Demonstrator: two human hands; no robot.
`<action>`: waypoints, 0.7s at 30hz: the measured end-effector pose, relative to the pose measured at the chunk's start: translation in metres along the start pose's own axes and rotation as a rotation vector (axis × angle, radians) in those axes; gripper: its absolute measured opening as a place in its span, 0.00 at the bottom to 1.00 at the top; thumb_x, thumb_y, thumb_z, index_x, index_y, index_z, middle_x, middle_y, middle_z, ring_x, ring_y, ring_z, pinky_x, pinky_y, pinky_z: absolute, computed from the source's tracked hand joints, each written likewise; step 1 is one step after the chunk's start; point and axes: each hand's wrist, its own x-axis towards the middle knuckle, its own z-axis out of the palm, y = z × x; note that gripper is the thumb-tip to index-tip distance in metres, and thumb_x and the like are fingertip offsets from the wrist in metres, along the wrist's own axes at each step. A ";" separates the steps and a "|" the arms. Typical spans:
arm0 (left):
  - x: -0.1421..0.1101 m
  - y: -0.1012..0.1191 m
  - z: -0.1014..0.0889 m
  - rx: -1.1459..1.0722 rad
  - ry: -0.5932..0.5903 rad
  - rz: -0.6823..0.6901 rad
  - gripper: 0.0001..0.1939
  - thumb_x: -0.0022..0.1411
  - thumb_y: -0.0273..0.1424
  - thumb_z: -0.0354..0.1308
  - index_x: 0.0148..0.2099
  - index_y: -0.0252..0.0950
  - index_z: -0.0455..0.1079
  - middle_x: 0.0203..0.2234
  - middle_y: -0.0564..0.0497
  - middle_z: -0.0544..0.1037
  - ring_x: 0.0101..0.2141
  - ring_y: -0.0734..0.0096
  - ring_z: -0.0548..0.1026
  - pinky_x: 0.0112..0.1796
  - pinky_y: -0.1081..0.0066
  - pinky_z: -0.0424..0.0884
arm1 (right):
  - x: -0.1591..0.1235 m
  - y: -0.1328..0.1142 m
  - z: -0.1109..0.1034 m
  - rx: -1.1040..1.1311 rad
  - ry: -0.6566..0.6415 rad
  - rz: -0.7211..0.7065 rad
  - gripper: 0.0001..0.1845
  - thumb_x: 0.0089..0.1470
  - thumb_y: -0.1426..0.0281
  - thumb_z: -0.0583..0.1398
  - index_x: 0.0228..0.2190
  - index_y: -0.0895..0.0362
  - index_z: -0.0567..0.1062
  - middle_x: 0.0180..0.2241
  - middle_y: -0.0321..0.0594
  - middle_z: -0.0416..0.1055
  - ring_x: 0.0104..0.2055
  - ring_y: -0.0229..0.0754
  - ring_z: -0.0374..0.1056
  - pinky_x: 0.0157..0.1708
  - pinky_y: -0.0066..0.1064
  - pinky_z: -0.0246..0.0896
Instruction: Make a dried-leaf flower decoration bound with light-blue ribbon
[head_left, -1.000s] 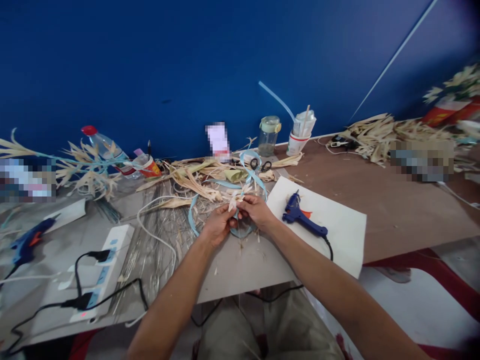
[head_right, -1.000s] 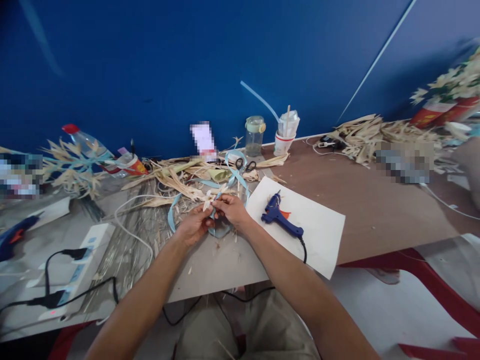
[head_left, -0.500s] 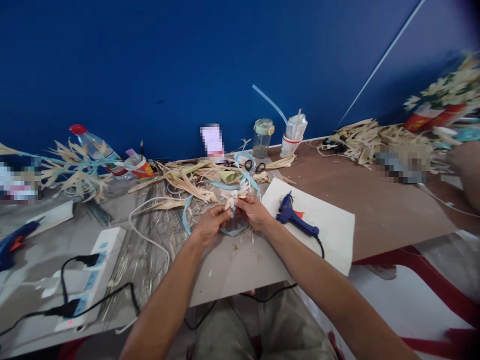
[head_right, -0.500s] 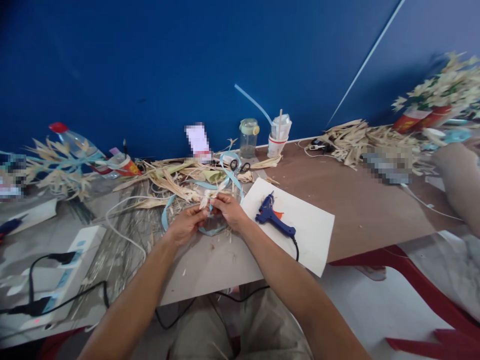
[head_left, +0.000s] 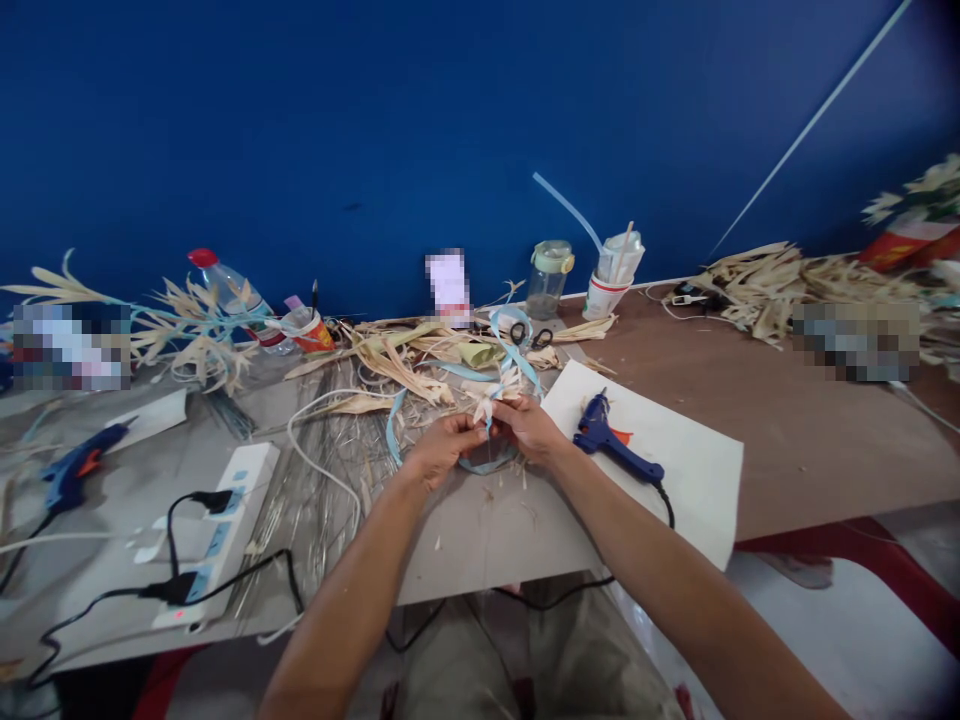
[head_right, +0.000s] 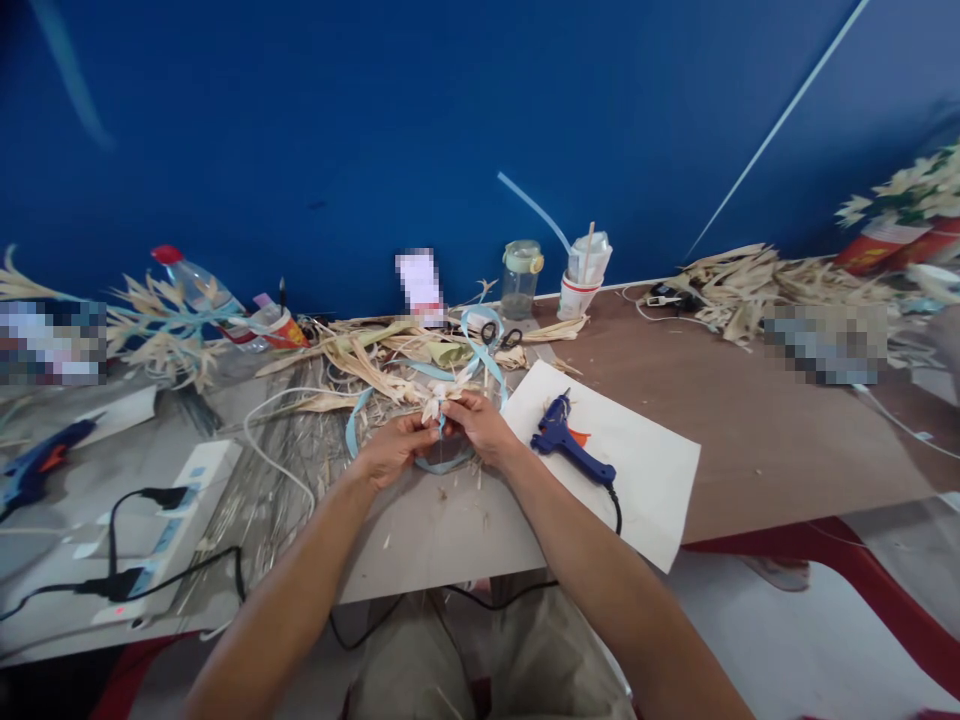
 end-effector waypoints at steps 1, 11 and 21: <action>0.000 0.000 0.000 -0.005 0.003 -0.001 0.15 0.36 0.33 0.71 0.25 0.30 0.72 0.22 0.52 0.73 0.21 0.81 0.61 0.23 0.75 0.53 | 0.000 0.000 0.000 -0.001 0.002 0.000 0.17 0.36 0.58 0.69 0.21 0.58 0.73 0.20 0.34 0.70 0.21 0.32 0.60 0.23 0.26 0.54; 0.000 0.000 0.001 -0.069 -0.024 -0.005 0.10 0.37 0.24 0.69 0.26 0.30 0.73 0.24 0.50 0.75 0.21 0.81 0.62 0.23 0.76 0.54 | -0.001 -0.001 -0.001 -0.037 -0.012 -0.034 0.17 0.36 0.56 0.68 0.19 0.58 0.74 0.19 0.35 0.68 0.20 0.32 0.56 0.21 0.27 0.50; -0.003 0.000 0.003 -0.162 -0.057 -0.048 0.16 0.37 0.33 0.72 0.26 0.30 0.72 0.20 0.53 0.69 0.20 0.83 0.59 0.22 0.76 0.53 | 0.001 0.006 -0.007 -0.014 -0.015 -0.016 0.19 0.37 0.56 0.68 0.18 0.57 0.71 0.16 0.32 0.62 0.21 0.33 0.54 0.24 0.27 0.53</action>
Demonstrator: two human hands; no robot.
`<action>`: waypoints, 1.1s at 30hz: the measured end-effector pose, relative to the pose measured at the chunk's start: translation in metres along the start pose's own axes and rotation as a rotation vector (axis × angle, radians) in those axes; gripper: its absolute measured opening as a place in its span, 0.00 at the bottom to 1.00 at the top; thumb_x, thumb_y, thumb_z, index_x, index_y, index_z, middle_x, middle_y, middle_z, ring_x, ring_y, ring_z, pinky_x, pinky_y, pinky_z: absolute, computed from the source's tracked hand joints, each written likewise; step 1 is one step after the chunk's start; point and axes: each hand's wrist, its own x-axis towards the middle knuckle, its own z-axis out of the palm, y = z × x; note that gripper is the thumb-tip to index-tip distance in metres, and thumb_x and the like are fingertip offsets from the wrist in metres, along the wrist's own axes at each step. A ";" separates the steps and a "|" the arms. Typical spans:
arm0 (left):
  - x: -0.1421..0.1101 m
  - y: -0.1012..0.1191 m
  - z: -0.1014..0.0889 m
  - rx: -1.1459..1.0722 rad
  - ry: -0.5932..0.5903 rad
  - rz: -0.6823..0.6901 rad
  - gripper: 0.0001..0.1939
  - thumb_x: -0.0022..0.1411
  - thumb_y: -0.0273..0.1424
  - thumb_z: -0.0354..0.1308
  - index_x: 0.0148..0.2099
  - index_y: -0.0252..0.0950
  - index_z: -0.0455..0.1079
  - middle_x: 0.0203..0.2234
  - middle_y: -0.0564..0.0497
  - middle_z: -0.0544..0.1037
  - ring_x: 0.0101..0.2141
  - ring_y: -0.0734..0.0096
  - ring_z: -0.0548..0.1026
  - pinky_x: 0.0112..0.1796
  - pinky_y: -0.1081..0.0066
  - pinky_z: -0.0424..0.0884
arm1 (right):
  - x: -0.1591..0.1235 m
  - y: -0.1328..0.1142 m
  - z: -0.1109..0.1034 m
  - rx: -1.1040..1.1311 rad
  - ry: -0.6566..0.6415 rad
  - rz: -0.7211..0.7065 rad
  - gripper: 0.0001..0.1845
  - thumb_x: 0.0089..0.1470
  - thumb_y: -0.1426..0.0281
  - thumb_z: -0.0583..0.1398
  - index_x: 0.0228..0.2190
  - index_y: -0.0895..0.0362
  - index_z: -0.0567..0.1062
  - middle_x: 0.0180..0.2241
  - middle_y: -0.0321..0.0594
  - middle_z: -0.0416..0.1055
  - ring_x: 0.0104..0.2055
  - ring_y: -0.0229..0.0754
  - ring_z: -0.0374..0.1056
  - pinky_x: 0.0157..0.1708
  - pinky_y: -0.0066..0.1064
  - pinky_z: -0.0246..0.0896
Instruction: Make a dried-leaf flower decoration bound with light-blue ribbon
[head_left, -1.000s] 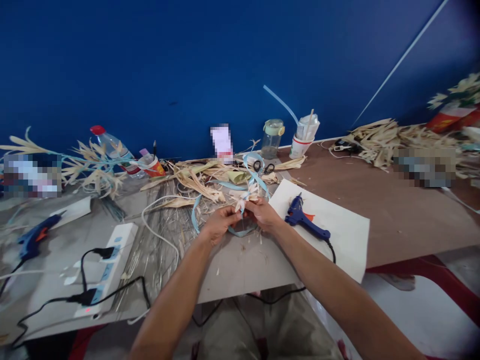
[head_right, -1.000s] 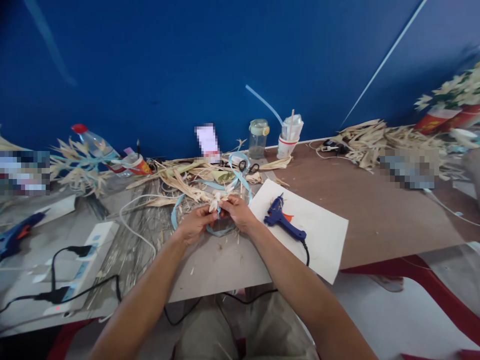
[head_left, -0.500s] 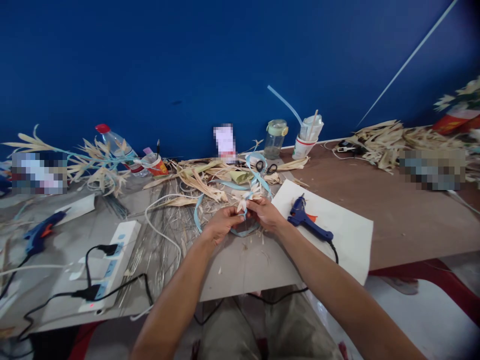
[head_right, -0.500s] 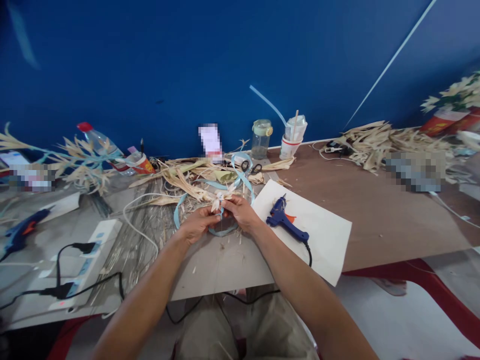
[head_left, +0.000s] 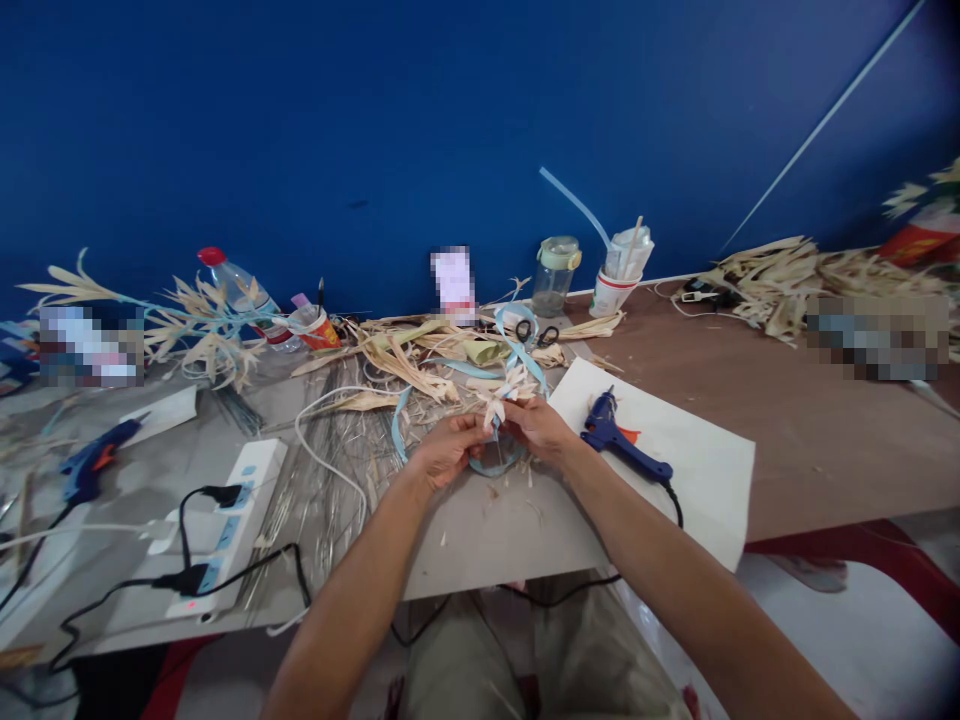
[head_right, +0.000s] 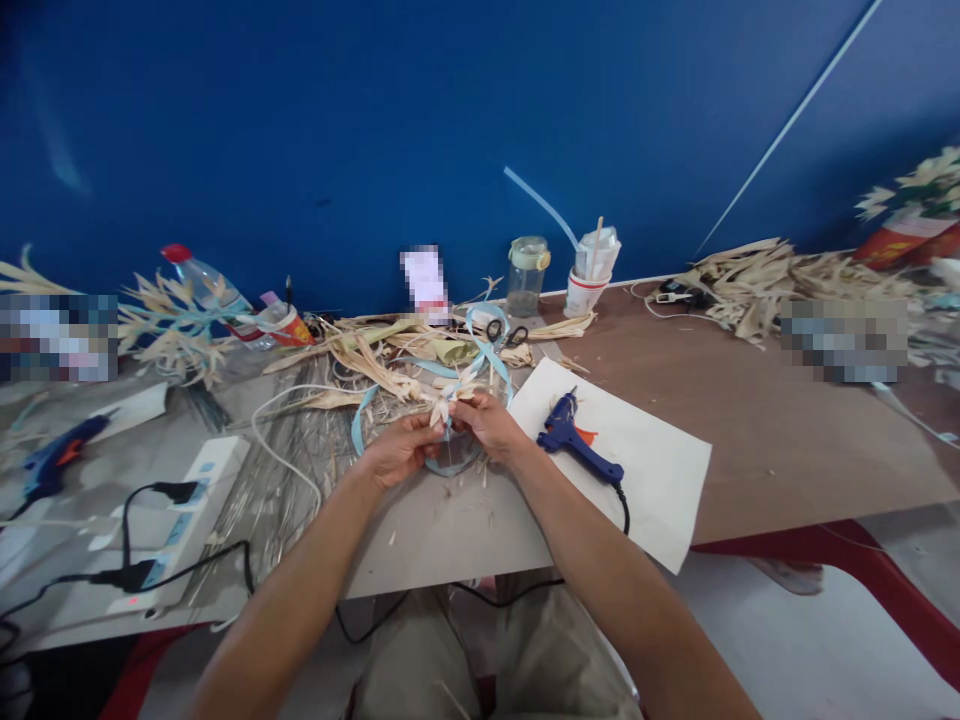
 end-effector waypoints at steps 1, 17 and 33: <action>0.001 -0.001 0.000 0.014 0.001 0.015 0.16 0.36 0.33 0.72 0.26 0.30 0.72 0.20 0.53 0.69 0.20 0.83 0.59 0.22 0.76 0.54 | 0.000 0.000 0.000 0.002 0.000 0.006 0.18 0.36 0.56 0.69 0.19 0.57 0.72 0.17 0.32 0.64 0.21 0.33 0.54 0.24 0.27 0.53; 0.008 -0.003 0.001 0.002 0.177 0.297 0.14 0.36 0.28 0.72 0.27 0.33 0.72 0.20 0.55 0.73 0.25 0.79 0.68 0.30 0.77 0.62 | 0.004 0.007 0.003 -0.119 0.037 -0.077 0.14 0.37 0.61 0.67 0.19 0.57 0.72 0.17 0.30 0.61 0.20 0.31 0.52 0.22 0.25 0.46; 0.007 -0.005 -0.004 -0.133 0.058 0.002 0.14 0.35 0.26 0.73 0.25 0.29 0.71 0.19 0.53 0.73 0.21 0.77 0.70 0.27 0.72 0.67 | -0.001 -0.001 0.006 0.028 -0.015 -0.033 0.16 0.37 0.62 0.69 0.29 0.56 0.76 0.21 0.31 0.66 0.21 0.30 0.57 0.22 0.24 0.54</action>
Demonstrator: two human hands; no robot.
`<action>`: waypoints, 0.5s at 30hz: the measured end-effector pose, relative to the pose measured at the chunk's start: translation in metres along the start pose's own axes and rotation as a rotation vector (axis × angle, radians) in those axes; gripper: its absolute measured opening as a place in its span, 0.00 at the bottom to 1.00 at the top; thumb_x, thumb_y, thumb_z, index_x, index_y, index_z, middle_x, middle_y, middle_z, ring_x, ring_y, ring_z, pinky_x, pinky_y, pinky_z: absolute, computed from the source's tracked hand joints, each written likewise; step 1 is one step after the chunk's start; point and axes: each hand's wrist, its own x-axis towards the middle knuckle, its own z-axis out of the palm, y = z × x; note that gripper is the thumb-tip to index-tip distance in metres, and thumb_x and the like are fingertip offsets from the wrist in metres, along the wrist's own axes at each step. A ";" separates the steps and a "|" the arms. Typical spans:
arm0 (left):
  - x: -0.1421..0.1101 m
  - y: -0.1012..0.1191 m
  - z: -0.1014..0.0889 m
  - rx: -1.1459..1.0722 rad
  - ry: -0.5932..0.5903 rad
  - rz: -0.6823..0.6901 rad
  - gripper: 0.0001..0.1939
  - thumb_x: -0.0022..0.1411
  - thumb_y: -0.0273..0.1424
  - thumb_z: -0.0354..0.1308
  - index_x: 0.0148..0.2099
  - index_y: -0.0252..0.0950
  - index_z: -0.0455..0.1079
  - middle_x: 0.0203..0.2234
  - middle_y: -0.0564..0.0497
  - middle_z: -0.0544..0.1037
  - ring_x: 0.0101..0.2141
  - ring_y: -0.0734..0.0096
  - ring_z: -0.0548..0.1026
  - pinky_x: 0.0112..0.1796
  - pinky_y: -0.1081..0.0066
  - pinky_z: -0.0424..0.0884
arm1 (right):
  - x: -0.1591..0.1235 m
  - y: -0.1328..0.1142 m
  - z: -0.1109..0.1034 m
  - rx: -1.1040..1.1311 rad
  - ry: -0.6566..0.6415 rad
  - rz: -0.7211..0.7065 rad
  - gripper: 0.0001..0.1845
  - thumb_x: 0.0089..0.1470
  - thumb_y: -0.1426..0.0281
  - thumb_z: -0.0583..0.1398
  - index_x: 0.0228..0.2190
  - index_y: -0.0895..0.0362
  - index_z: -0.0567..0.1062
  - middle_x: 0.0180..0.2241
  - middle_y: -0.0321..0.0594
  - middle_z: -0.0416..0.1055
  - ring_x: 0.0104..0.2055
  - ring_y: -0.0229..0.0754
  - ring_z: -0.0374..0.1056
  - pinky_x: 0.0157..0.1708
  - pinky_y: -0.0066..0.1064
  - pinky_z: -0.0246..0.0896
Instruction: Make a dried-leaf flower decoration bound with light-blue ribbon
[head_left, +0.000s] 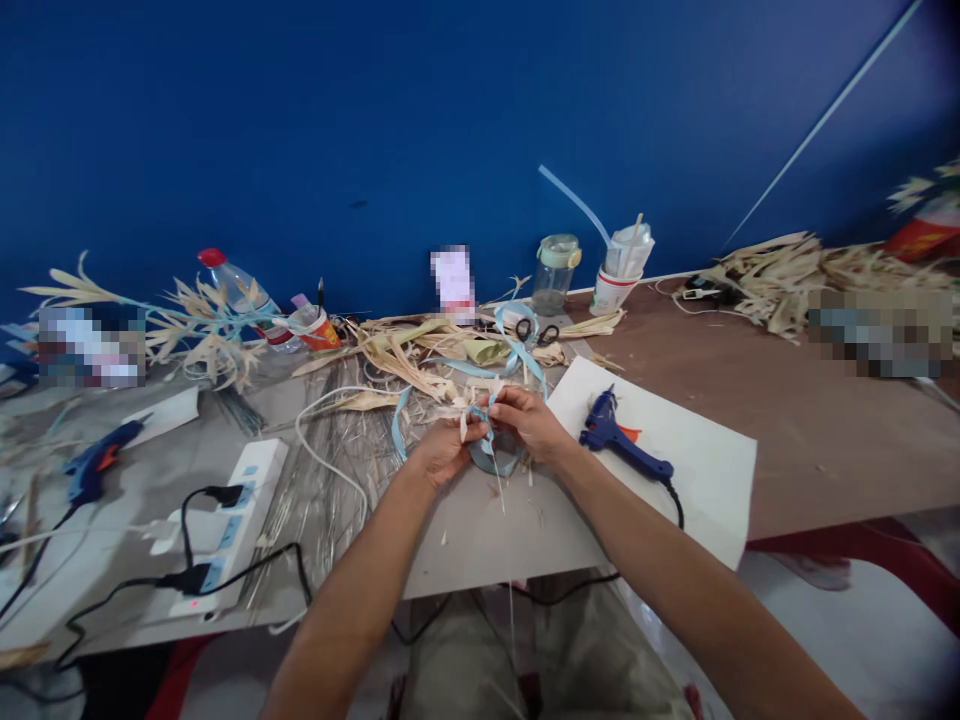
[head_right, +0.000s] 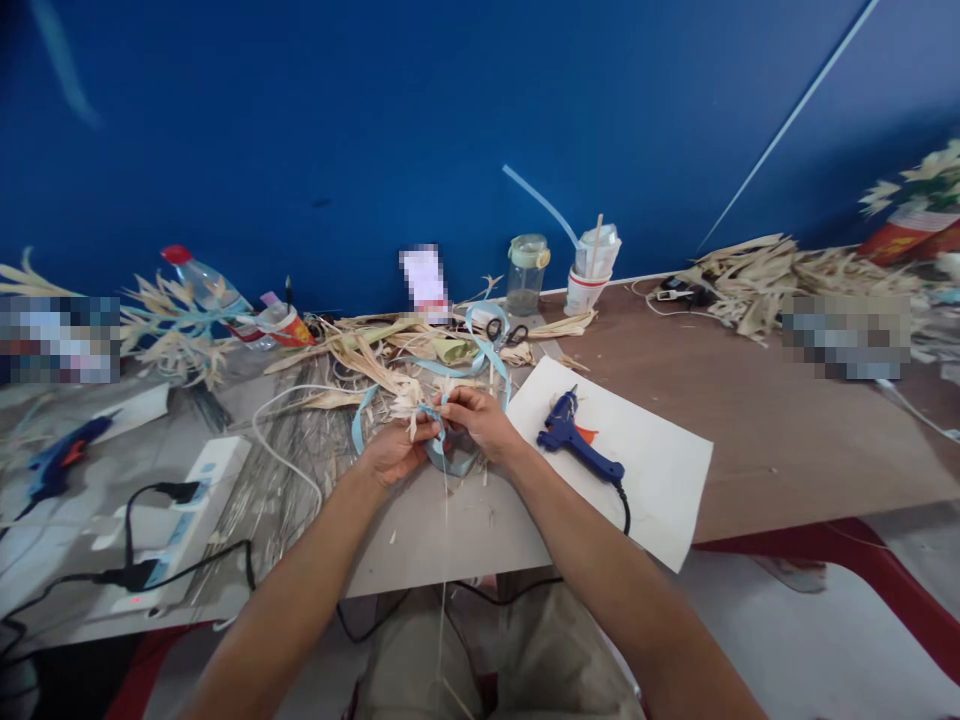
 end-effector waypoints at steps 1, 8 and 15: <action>0.000 0.000 0.000 0.010 -0.001 -0.007 0.14 0.35 0.26 0.72 0.25 0.29 0.71 0.18 0.53 0.73 0.21 0.77 0.69 0.27 0.72 0.67 | 0.000 0.001 -0.001 -0.003 -0.003 -0.004 0.16 0.37 0.62 0.70 0.29 0.57 0.77 0.21 0.31 0.66 0.21 0.30 0.57 0.22 0.24 0.55; -0.002 0.001 0.003 0.053 0.014 0.007 0.13 0.35 0.25 0.71 0.23 0.30 0.70 0.17 0.54 0.71 0.19 0.77 0.69 0.26 0.73 0.67 | 0.001 0.002 0.000 -0.111 -0.009 -0.050 0.13 0.38 0.64 0.67 0.27 0.57 0.75 0.20 0.32 0.66 0.21 0.32 0.58 0.22 0.27 0.55; 0.002 -0.004 0.002 -0.013 0.055 0.021 0.13 0.35 0.26 0.71 0.23 0.31 0.69 0.17 0.55 0.71 0.19 0.78 0.68 0.26 0.72 0.68 | 0.000 0.000 0.001 -0.616 0.106 -0.416 0.06 0.46 0.68 0.60 0.22 0.56 0.72 0.27 0.37 0.66 0.32 0.39 0.64 0.35 0.33 0.60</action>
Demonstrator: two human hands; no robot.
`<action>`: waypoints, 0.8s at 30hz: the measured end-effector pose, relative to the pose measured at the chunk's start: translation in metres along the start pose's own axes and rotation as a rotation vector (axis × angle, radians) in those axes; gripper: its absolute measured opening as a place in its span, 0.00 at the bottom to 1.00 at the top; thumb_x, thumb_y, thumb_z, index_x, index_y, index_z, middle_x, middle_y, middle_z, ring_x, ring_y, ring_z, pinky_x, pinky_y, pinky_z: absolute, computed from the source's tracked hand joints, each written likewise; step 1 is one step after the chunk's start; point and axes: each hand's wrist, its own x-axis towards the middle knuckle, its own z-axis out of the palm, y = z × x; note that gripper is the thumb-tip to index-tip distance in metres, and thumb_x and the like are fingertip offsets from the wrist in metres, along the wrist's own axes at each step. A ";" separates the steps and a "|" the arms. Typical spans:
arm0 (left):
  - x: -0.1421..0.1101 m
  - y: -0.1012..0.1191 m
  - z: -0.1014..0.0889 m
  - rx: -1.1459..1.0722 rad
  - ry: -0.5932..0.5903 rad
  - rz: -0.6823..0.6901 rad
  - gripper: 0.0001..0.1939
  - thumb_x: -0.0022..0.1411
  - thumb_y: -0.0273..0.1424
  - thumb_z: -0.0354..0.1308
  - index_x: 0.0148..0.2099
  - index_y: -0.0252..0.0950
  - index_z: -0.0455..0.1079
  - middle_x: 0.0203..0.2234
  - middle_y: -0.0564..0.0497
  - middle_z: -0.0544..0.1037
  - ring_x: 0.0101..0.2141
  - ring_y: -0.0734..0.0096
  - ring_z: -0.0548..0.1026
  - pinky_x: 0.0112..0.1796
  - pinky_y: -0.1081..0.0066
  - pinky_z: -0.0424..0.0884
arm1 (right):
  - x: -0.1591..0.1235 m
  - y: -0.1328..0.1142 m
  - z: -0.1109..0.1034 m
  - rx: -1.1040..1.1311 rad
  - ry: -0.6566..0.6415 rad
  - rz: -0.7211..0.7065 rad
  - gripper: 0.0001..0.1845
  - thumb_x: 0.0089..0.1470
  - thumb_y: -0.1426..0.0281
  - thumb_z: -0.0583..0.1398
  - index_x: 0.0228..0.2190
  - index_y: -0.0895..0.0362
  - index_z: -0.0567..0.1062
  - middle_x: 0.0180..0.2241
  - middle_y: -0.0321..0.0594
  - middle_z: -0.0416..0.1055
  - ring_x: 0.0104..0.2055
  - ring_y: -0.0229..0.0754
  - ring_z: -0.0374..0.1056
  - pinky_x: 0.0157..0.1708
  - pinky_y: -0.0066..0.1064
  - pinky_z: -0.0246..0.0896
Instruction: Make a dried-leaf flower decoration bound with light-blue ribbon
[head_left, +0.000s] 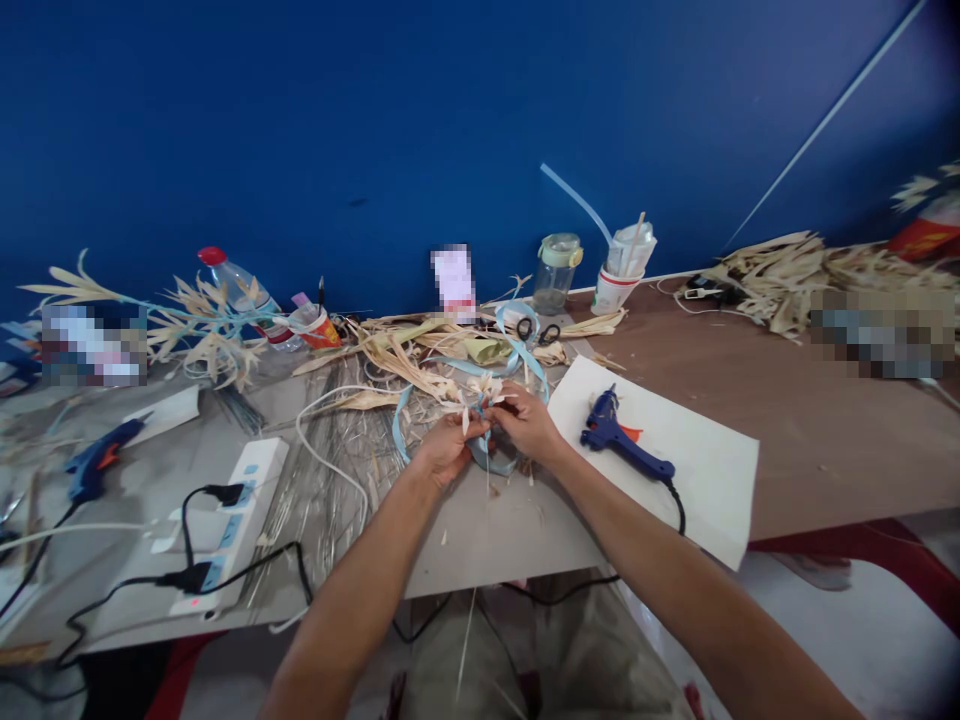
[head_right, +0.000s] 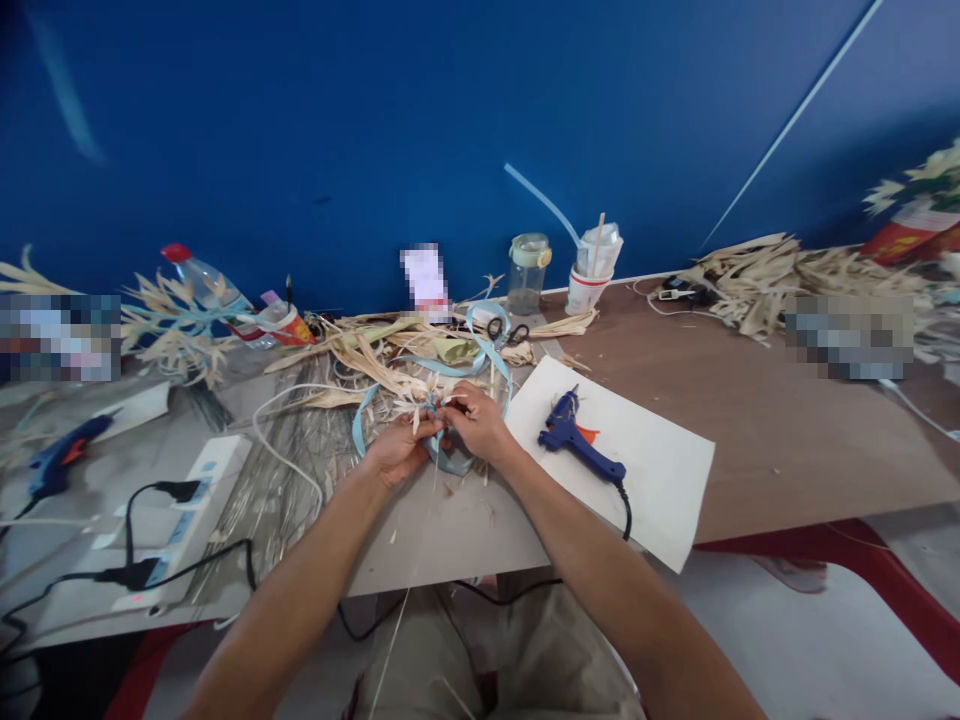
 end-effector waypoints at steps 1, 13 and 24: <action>0.001 -0.001 0.000 -0.015 0.003 0.003 0.13 0.35 0.26 0.71 0.24 0.31 0.69 0.18 0.55 0.71 0.20 0.78 0.68 0.27 0.72 0.68 | 0.000 -0.001 0.000 -0.056 0.011 -0.048 0.07 0.47 0.68 0.59 0.21 0.56 0.72 0.27 0.38 0.67 0.33 0.40 0.64 0.37 0.33 0.60; 0.001 -0.001 0.002 -0.069 0.012 0.047 0.12 0.38 0.26 0.69 0.23 0.32 0.66 0.17 0.55 0.72 0.18 0.76 0.69 0.24 0.73 0.66 | -0.005 -0.001 0.003 0.015 -0.014 0.052 0.07 0.50 0.66 0.58 0.26 0.56 0.72 0.24 0.36 0.67 0.28 0.38 0.65 0.29 0.30 0.61; 0.001 0.003 0.007 -0.131 0.105 0.098 0.16 0.34 0.26 0.71 0.23 0.33 0.66 0.16 0.55 0.72 0.20 0.76 0.71 0.25 0.74 0.66 | -0.005 0.001 0.010 0.296 0.004 0.212 0.14 0.43 0.62 0.64 0.32 0.55 0.72 0.24 0.33 0.70 0.23 0.36 0.65 0.27 0.31 0.65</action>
